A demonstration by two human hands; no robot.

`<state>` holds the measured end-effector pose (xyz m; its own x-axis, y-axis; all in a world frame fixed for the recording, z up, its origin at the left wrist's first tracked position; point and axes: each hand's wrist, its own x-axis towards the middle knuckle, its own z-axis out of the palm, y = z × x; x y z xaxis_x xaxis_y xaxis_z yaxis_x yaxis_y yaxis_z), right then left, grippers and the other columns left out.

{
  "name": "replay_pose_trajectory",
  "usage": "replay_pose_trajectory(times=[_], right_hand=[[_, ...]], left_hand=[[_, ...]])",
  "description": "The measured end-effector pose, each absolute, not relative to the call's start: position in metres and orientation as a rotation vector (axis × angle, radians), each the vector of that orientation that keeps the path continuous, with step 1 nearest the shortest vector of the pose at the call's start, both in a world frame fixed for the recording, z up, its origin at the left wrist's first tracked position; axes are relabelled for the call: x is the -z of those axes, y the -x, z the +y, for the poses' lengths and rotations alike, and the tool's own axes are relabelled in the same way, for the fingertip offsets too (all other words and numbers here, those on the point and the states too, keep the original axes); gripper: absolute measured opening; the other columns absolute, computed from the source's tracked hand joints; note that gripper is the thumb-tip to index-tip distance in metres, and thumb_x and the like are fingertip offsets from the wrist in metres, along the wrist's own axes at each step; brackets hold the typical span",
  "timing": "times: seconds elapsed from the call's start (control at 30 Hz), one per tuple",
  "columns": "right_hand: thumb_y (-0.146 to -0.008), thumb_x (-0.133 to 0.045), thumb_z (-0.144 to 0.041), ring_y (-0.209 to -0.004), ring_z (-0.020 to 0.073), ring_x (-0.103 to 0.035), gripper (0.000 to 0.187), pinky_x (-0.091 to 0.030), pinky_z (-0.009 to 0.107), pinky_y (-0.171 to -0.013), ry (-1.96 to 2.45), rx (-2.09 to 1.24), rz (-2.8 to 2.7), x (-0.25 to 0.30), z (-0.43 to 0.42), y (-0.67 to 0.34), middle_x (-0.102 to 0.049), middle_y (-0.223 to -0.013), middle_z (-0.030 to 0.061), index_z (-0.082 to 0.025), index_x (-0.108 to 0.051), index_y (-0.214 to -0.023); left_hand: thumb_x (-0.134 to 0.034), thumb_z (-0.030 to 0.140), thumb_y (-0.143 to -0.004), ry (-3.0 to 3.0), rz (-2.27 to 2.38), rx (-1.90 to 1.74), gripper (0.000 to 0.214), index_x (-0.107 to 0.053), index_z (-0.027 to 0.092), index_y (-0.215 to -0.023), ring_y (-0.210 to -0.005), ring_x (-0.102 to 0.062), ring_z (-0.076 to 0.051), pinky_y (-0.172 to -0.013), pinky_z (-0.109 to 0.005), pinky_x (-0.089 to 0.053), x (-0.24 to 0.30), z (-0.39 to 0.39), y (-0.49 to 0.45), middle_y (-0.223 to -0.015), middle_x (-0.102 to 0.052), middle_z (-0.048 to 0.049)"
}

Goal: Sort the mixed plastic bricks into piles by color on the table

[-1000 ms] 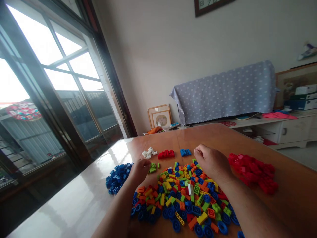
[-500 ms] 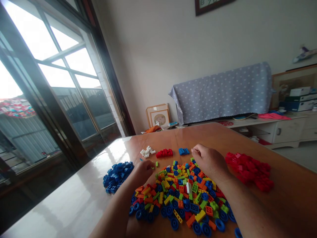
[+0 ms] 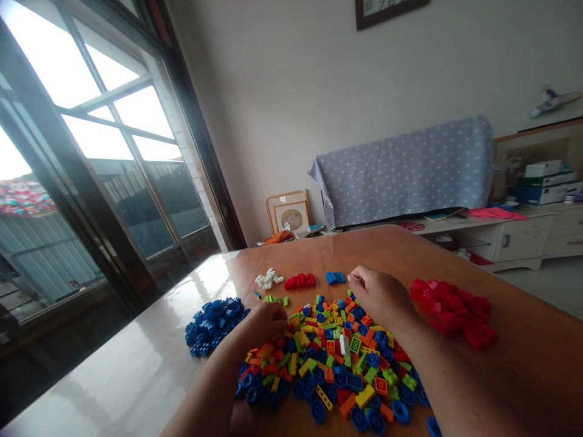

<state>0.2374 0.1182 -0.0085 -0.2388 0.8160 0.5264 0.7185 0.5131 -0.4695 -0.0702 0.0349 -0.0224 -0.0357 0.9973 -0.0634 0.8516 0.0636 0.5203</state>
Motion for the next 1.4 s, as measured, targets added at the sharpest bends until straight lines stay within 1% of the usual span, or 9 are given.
replay_pose_trajectory(times=[0.1, 0.23, 0.33, 0.53, 0.63, 0.83, 1.1, 1.27, 1.4], right_hand=[[-0.095, -0.046, -0.047, -0.062, 0.0192, -0.062, 0.029, -0.029, 0.028, -0.057, 1.253, -0.168, -2.008, 0.008, 0.118, -0.238, -0.067, -0.065, -0.0008, -0.027, -0.063, -0.083], [-0.094, -0.046, -0.047, -0.064, 0.0192, -0.063, 0.029, -0.03, 0.028, -0.058, 1.243, -0.166, -1.996, 0.007, 0.119, -0.238, -0.068, -0.066, -0.0006, -0.027, -0.064, -0.084], [-0.095, -0.046, -0.047, -0.064, 0.0192, -0.064, 0.03, -0.03, 0.028, -0.058, 1.234, -0.163, -1.984, 0.007, 0.119, -0.238, -0.068, -0.066, -0.0002, -0.026, -0.065, -0.084], [-0.094, -0.046, -0.046, -0.063, 0.0188, -0.063, 0.029, -0.03, 0.028, -0.057, 1.225, -0.161, -1.974, 0.006, 0.118, -0.238, -0.068, -0.066, 0.0, -0.026, -0.064, -0.083], [-0.094, -0.046, -0.046, -0.062, 0.0185, -0.063, 0.029, -0.03, 0.028, -0.057, 1.231, -0.163, -1.974, 0.006, 0.118, -0.238, -0.068, -0.065, 0.0, -0.026, -0.064, -0.083], [-0.094, -0.047, -0.046, -0.062, 0.0184, -0.062, 0.029, -0.03, 0.028, -0.058, 1.236, -0.175, -1.975, 0.006, 0.119, -0.238, -0.067, -0.065, -0.0003, -0.026, -0.064, -0.082], [-0.094, -0.046, -0.046, -0.061, 0.0182, -0.061, 0.029, -0.029, 0.028, -0.057, 1.233, -0.183, -1.978, 0.006, 0.119, -0.237, -0.066, -0.064, -0.0006, -0.026, -0.063, -0.081], [-0.094, -0.047, -0.046, -0.061, 0.0184, -0.061, 0.029, -0.03, 0.028, -0.058, 1.229, -0.186, -1.966, 0.006, 0.119, -0.237, -0.067, -0.065, 0.0, -0.026, -0.064, -0.082], [-0.093, -0.047, -0.047, -0.062, 0.0188, -0.061, 0.03, -0.03, 0.028, -0.057, 1.237, -0.19, -1.964, 0.006, 0.118, -0.236, -0.067, -0.066, 0.0006, -0.026, -0.064, -0.082]], left_hand=[[-0.058, 0.018, -0.07, -1.774, 1.969, -0.519, 0.024, -0.069, 0.016, -0.091, -0.06, -0.058, -0.013, -0.053, -0.022, -0.036, 0.026, 0.036, 0.073, -0.069, -0.067, 0.0002], [-0.055, 0.013, -0.071, -1.897, 2.037, -0.539, 0.021, -0.071, 0.017, -0.084, -0.073, -0.061, -0.014, -0.062, -0.022, -0.04, 0.029, 0.039, 0.082, -0.079, -0.07, -0.0013], [-0.052, 0.01, -0.072, -1.937, 2.084, -0.55, 0.026, -0.072, 0.018, -0.088, -0.076, -0.061, -0.014, -0.065, -0.022, -0.04, 0.029, 0.04, 0.086, -0.083, -0.07, -0.0019], [-0.064, 0.024, -0.072, -1.993, 2.005, -0.487, 0.016, -0.07, 0.019, -0.086, -0.068, -0.056, -0.014, -0.056, -0.022, -0.035, 0.029, 0.038, 0.084, -0.078, -0.067, -0.0003], [-0.063, 0.02, -0.071, -1.994, 2.046, -0.55, 0.012, -0.069, 0.019, -0.082, -0.066, -0.054, -0.013, -0.056, -0.022, -0.033, 0.028, 0.039, 0.089, -0.073, -0.064, 0.001], [-0.058, 0.016, -0.076, -1.85, 2.384, -0.899, 0.019, -0.07, 0.019, -0.09, -0.07, -0.056, -0.014, -0.061, -0.024, -0.034, 0.014, 0.039, 0.108, -0.076, -0.066, 0.0], [-0.06, 0.013, -0.072, -1.819, 2.367, -0.762, 0.023, -0.069, 0.02, -0.093, -0.072, -0.058, -0.015, -0.062, -0.024, -0.035, 0.031, 0.046, 0.113, -0.08, -0.067, -0.001], [-0.057, 0.01, -0.074, -1.903, 2.422, -0.797, 0.031, -0.068, 0.018, -0.102, -0.091, -0.06, -0.019, -0.077, -0.027, -0.044, 0.026, 0.045, 0.107, -0.1, -0.068, -0.0059], [-0.051, 0.021, -0.088, -2.073, 2.42, -0.693, 0.035, -0.069, 0.025, -0.118, -0.121, -0.052, -0.028, -0.101, -0.041, -0.041, 0.018, 0.039, 0.091, -0.129, -0.063, -0.0084]])
